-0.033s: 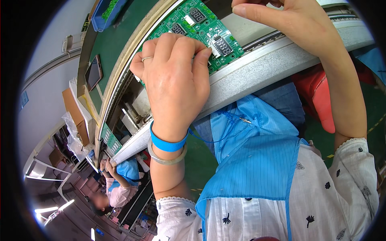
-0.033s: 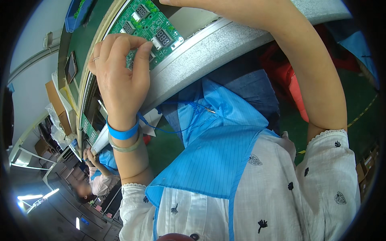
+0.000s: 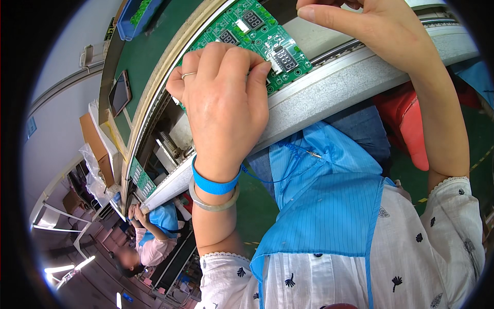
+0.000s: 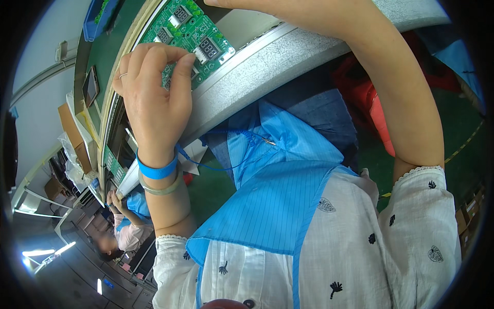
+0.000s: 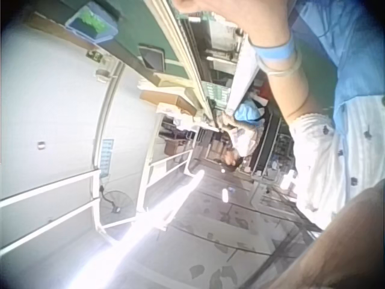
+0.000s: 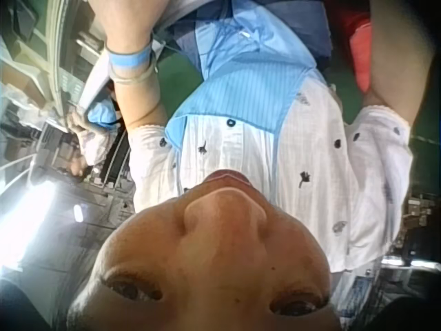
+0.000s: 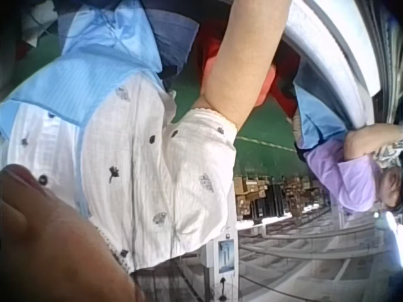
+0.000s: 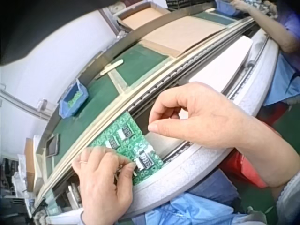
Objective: The person places small green electronic components onto a green circuit board. They pick components from a container and insert them into specific slots on the board, repeating this process for multiple components.
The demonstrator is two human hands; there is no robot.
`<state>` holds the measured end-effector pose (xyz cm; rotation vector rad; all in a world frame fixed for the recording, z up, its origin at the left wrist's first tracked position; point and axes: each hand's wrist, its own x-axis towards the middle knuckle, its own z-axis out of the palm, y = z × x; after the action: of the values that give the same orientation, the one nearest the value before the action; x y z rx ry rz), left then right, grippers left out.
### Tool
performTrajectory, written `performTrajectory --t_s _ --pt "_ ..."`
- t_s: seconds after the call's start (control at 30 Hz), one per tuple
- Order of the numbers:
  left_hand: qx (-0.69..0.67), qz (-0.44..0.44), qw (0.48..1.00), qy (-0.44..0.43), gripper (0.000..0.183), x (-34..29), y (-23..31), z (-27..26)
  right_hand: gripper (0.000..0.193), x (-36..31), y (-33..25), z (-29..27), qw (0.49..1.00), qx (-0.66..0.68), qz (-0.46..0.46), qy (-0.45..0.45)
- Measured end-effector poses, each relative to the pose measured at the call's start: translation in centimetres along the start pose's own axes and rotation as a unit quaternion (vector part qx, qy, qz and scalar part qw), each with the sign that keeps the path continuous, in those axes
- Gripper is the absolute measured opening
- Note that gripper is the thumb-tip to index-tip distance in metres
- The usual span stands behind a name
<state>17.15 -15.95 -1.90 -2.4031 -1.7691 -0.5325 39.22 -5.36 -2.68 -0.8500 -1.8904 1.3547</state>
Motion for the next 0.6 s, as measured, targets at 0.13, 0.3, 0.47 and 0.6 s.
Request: performTrajectory --t_s 0.13,0.3,0.47,0.6 --pt "-0.009 0.019 1.0 0.015 0.01 0.0 -0.4 0.4 0.014 0.0 -0.2 0.0 1.0 -0.008 0.001 0.001" --pt "-0.011 0.022 1.0 0.007 0.01 -0.1 -0.3 0.4 0.015 -0.6 -0.9 1.0 0.993 -0.11 -0.007 0.038" --pt "-0.029 0.016 0.999 0.015 0.008 0.1 -0.5 0.5 0.014 0.1 0.3 0.3 0.999 -0.04 0.002 0.014" --pt "-0.092 -0.043 0.993 0.062 0.005 0.0 -1.0 0.2 0.013 -0.3 0.0 0.8 0.999 -0.035 -0.004 0.029"
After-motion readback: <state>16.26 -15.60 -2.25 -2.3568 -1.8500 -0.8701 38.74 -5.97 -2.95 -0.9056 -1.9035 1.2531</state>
